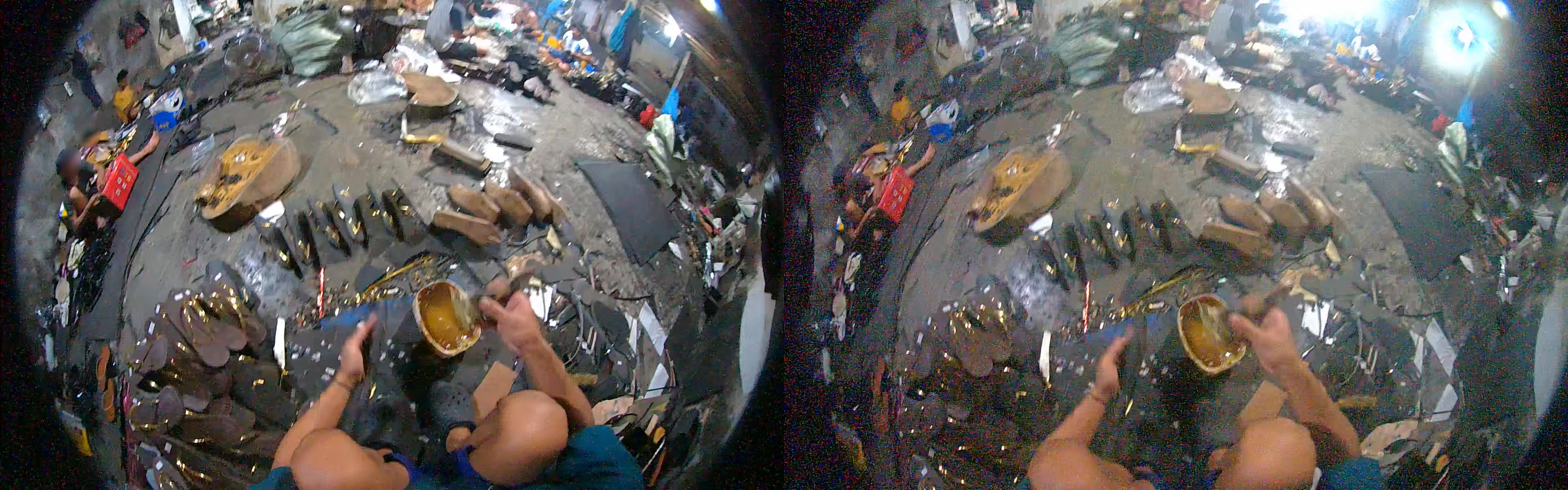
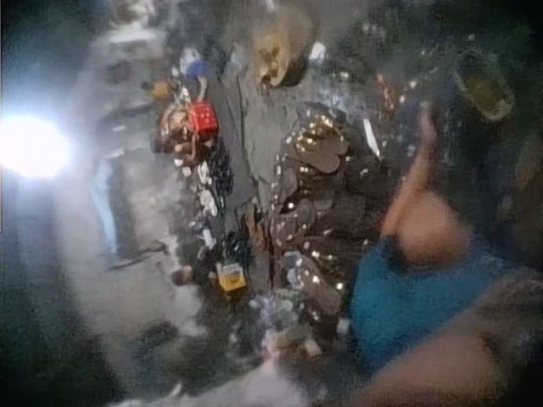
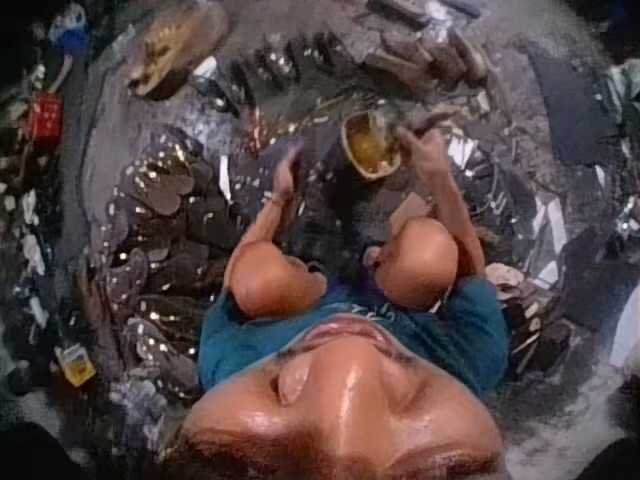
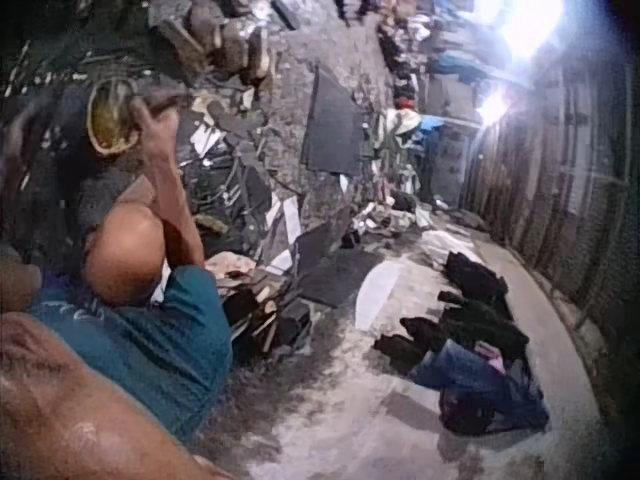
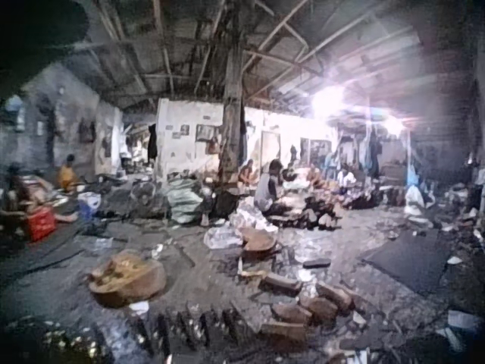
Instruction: The person sits on the floor and repeatedly picks up black flip-flops, applies a gold-colored substance to the straps using a brush, and places them back in a pile. The person continues this process for multiple sandals throughout the clip.
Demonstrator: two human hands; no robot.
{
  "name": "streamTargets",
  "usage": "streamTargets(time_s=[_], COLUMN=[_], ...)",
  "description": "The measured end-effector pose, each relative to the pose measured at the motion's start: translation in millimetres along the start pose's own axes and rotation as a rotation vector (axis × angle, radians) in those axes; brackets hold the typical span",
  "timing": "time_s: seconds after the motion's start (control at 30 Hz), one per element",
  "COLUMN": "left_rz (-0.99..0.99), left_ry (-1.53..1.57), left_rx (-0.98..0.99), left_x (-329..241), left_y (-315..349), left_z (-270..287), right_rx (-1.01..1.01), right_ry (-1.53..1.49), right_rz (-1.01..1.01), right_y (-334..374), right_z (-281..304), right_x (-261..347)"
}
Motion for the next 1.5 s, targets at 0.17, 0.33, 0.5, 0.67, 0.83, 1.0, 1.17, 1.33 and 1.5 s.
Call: streamTargets(time_s=[0.17, 0.33, 0.5, 0.67, 0.83, 1.0, 1.17, 1.33, 1.5], left_rz=[-0.014, 0.024, 0.109, 0.023, 0.031, 0.012, -0.160, -0.144, 0.065], left_ry=[0.423, 0.330, 0.423, 0.620, 0.225, 0.503, 0.538, 0.558, 0.501], left_rx=[0.276, 0.011, 0.085, 0.232, -0.010, 0.187, 0.236, -0.106, -0.239], left_x=[-89.0, -113.5, -81.2, -105.0, -77.6, -113.3, -134.5, -99.4, -36.6], left_y=[-11.1, 8.2, 31.8, 27.0, 22.1, 42.1, 44.1, 5.4, 57.8], left_z=[-67.5, -65.1, -67.1, -85.8, -70.5, -90.9, -95.3, 5.6, 42.9], right_rx=[0.246, 0.669, 0.178, 0.283, 0.464, 0.153, 0.117, 0.532, 0.068], right_ry=[0.210, 0.463, 0.528, 0.334, 0.421, 0.297, 0.396, 0.229, 0.438], right_rz=[0.483, 0.731, 0.594, 0.568, 0.765, 0.527, 0.564, 0.393, 0.239], right_y=[-11.4, 31.2, -53.9, -15.7, 6.2, -59.7, -70.2, 32.5, -16.4], right_z=[-128.1, -192.2, -150.2, -146.9, -172.6, -137.1, -117.9, -157.7, -55.5], right_x=[74.3, 52.4, 57.5, 41.7, 50.4, 51.8, 47.2, -17.4, -44.8])
Point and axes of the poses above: each hand's wrist, its own y-axis away from the middle knuckle, its own z-axis out of the back of the hand, x = y × z, the point moved 10 cm from there along -y, towards the middle knuckle, and after that the axes turned 8 degrees about -y, right-handed, at the moved point
